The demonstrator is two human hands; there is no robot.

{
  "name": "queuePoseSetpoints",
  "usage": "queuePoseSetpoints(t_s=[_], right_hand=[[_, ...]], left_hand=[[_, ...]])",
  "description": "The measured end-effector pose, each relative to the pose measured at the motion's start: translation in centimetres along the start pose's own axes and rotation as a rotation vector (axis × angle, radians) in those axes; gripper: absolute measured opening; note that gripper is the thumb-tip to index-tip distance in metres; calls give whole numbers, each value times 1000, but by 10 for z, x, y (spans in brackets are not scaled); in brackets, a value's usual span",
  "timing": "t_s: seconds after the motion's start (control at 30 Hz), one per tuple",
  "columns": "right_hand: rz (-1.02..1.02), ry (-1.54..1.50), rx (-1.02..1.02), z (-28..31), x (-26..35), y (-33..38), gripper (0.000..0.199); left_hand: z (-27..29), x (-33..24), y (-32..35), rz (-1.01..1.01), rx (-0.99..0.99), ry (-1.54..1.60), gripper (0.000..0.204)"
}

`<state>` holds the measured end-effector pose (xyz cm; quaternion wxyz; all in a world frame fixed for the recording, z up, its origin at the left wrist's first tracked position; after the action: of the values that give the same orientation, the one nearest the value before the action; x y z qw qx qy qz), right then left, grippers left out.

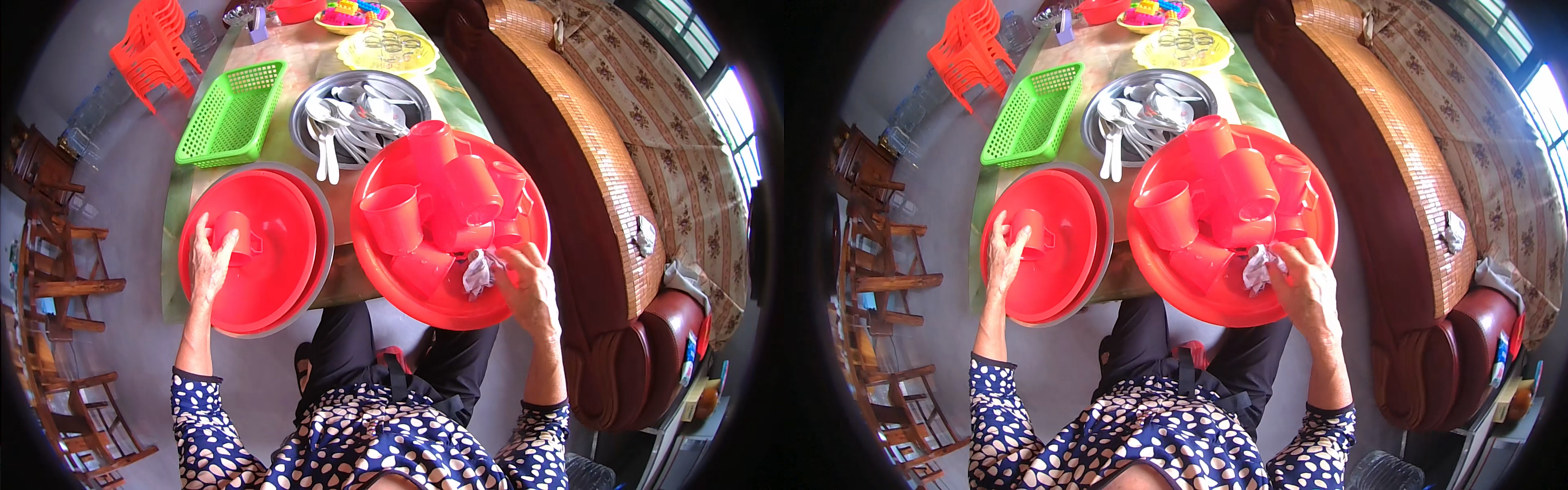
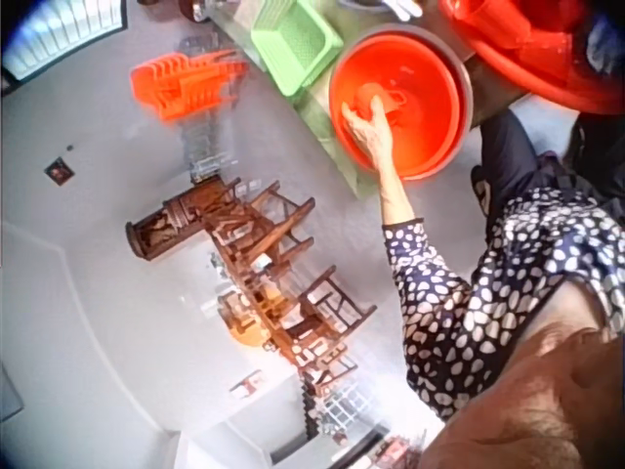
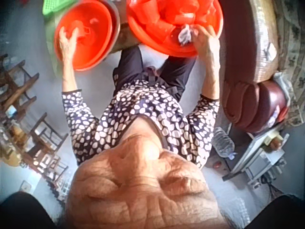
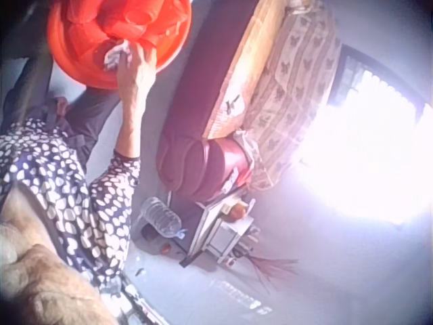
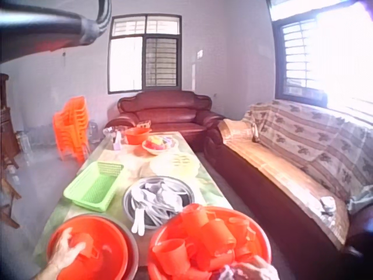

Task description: The person dries red plastic cups and plates using a grey cloth. They wipe each item individually and place the dried cups into a red bowl and the plates into a metal bowl on the table.

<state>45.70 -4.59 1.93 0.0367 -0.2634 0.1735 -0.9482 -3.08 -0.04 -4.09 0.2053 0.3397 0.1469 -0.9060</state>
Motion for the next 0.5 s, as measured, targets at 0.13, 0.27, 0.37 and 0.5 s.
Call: queuePoseSetpoints(t_s=[0.13, 0.27, 0.37, 0.5], right_hand=[[109, 307, 219, -26, 8, 2, 37], [136, 330, 389, -58, -5, 3, 29], [150, 300, 546, -81, -20, 6, 18], [293, 246, 569, -89, -19, 4, 17]], left_hand=[[19, -68, 24, -459, -321, -245, 62], [-6, -158, 76, -780, -186, 85, 33], [-39, -211, 117, -978, -36, 104, 29], [-80, -238, 116, -960, 31, -2, 61]])
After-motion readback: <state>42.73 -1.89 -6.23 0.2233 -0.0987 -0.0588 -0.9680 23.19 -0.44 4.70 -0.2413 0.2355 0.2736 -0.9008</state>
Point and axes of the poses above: each hand's wrist, its own y-axis away from the middle knuckle, its own z-axis out of the back of the hand, x = y × z, the point moved 8 cm from there along -y, towards the middle knuckle, and after that the axes turned 7 degrees about -x, right-handed, at the moved point
